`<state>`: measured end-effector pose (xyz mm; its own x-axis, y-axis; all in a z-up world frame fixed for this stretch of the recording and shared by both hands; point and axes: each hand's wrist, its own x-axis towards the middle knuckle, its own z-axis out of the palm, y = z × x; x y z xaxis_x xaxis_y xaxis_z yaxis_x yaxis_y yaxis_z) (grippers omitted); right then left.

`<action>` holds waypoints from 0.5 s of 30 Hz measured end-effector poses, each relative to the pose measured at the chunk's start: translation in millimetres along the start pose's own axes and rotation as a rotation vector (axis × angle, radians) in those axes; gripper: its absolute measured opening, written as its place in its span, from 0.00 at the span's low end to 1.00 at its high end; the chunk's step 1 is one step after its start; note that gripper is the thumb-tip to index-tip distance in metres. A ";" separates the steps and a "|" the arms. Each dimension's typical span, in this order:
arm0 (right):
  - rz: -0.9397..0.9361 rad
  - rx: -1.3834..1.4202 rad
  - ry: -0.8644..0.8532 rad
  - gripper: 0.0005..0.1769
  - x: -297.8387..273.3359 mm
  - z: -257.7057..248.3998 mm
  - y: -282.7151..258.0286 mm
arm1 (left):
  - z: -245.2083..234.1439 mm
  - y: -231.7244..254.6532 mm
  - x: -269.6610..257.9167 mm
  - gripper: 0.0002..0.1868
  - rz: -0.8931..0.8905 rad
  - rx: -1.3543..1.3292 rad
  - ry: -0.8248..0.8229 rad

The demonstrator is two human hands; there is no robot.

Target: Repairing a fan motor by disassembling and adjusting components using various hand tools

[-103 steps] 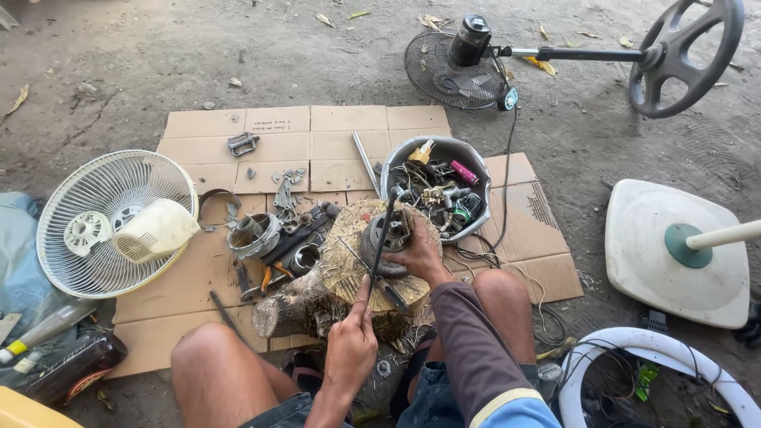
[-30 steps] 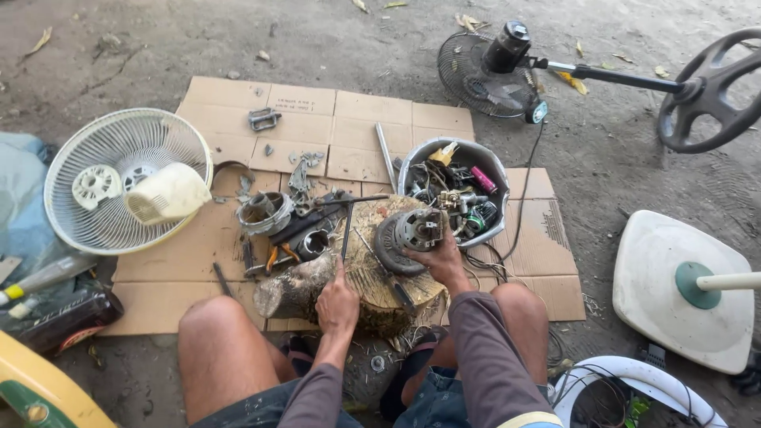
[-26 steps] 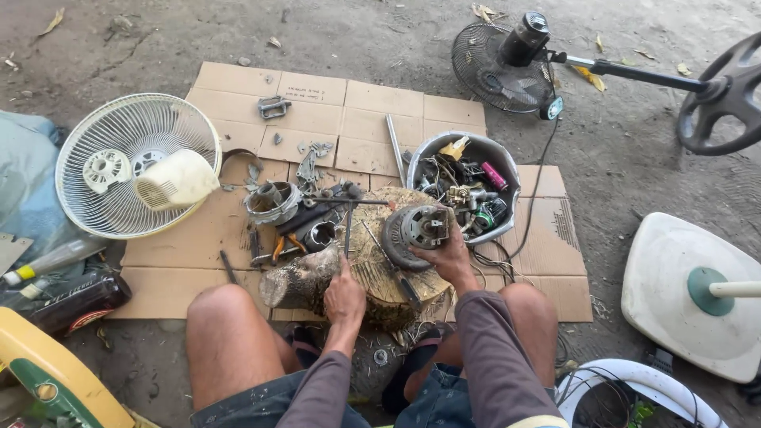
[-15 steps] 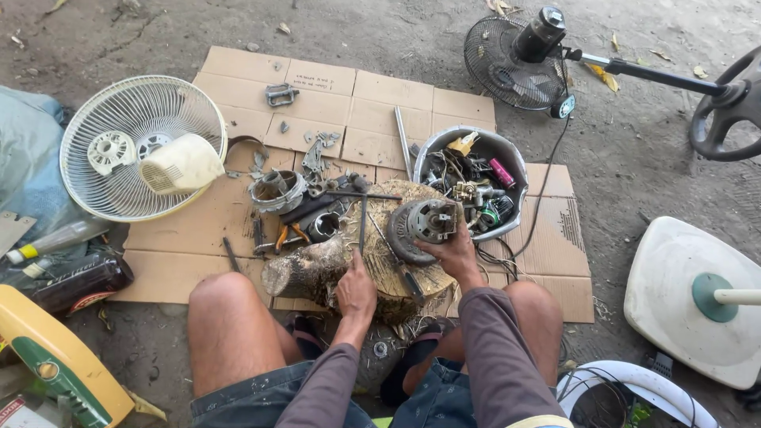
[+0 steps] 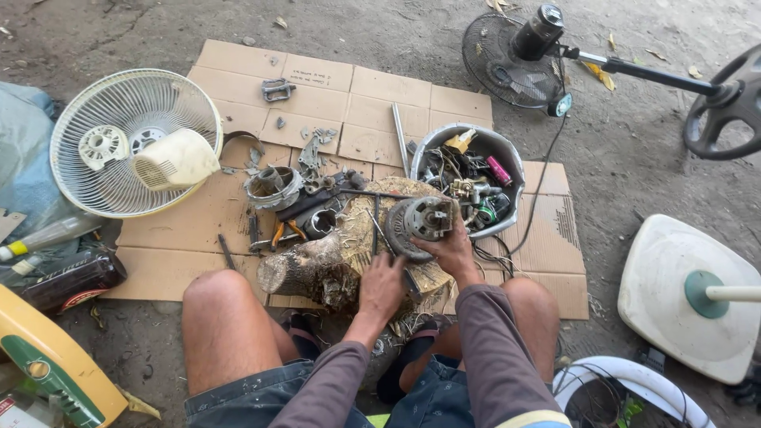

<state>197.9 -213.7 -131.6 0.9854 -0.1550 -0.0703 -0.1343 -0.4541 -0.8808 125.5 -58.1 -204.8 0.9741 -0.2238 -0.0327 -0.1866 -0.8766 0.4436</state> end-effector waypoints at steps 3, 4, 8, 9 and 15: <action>0.029 -0.009 0.008 0.72 2.0 0.0 -6.7 | -0.5 19.1 -11.9 0.18 -0.002 -0.045 -0.219; 0.029 -0.007 0.020 0.72 2.6 -0.6 -6.2 | -11.1 24.3 -12.5 0.18 0.010 -0.042 -0.219; 0.105 0.004 0.001 0.75 4.9 -1.2 2.2 | -30.9 34.6 -16.8 0.22 -0.143 -0.149 -0.332; 0.117 -0.001 0.004 0.77 6.1 -1.2 6.1 | -29.8 34.7 -17.4 0.24 -0.205 -0.179 -0.364; -0.033 0.207 0.072 0.68 -5.7 -9.3 2.0 | -94.1 11.5 -22.0 0.19 -0.329 -0.037 -0.471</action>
<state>191.0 -221.9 -128.6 0.9780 -0.2083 -0.0131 -0.0706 -0.2710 -0.9600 114.0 -23.2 -114.7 0.8167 -0.1149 -0.5656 0.1295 -0.9185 0.3736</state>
